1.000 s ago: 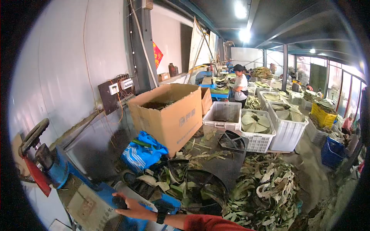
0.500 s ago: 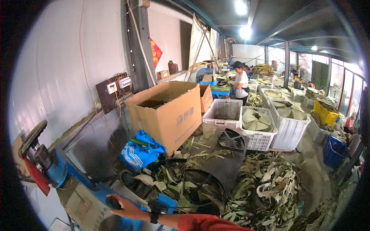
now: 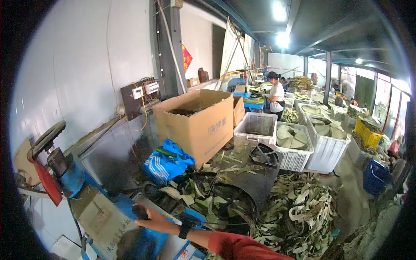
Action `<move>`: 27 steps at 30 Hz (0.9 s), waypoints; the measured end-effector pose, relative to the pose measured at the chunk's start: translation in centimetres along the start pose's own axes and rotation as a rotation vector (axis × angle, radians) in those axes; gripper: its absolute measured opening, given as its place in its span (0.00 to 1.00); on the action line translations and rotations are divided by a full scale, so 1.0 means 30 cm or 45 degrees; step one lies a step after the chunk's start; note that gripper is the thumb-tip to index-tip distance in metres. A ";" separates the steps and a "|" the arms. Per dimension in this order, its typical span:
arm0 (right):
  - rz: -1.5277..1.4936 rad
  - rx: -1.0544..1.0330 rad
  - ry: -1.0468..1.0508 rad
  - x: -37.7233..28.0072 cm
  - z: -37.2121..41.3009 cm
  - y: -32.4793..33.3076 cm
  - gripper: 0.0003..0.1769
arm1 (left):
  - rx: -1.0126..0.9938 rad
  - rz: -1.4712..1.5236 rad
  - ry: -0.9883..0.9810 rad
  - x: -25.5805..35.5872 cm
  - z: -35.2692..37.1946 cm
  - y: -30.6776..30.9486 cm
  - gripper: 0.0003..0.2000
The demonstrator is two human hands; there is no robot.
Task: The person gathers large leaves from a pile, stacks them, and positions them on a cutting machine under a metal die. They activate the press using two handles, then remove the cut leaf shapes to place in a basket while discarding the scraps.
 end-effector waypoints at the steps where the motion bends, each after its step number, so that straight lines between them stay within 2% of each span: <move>1: -0.031 0.002 -0.006 0.007 -0.002 -0.010 0.31 | -0.092 0.206 -0.077 0.032 -0.004 0.011 0.24; 2: 0.058 0.072 0.075 0.003 -0.003 -0.002 0.32 | -0.112 0.282 -0.071 0.055 0.001 0.009 0.24; 4: 0.072 0.065 0.068 -0.059 0.009 -0.001 0.31 | -0.066 0.318 -0.009 0.078 0.001 0.007 0.24; 7: 0.531 0.236 0.369 -0.071 -0.005 -0.001 0.31 | -0.035 0.366 0.030 0.086 0.003 0.000 0.23; 11: 0.073 0.118 -0.020 -0.083 0.018 -0.031 0.31 | -0.022 0.406 0.033 0.090 0.019 0.007 0.23; 20: 0.083 0.196 -0.087 -0.057 0.025 -0.025 0.34 | -0.003 0.473 0.046 0.070 0.033 0.029 0.22; 24: 0.207 0.196 0.016 -0.034 0.015 -0.009 0.39 | 0.012 0.492 0.042 0.072 0.042 0.041 0.22; 27: 0.162 0.200 0.015 -0.013 0.009 -0.014 0.38 | 0.025 0.493 0.040 0.074 0.055 0.053 0.21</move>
Point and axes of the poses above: each hand's wrist, its own z-axis away from the middle knuckle, its own y-axis out of the back of the hand, x = y × z, the point moved 6 cm from there along -z, towards the middle knuckle, and after that the axes turned 14 degrees about -x, right-handed, at the moved point
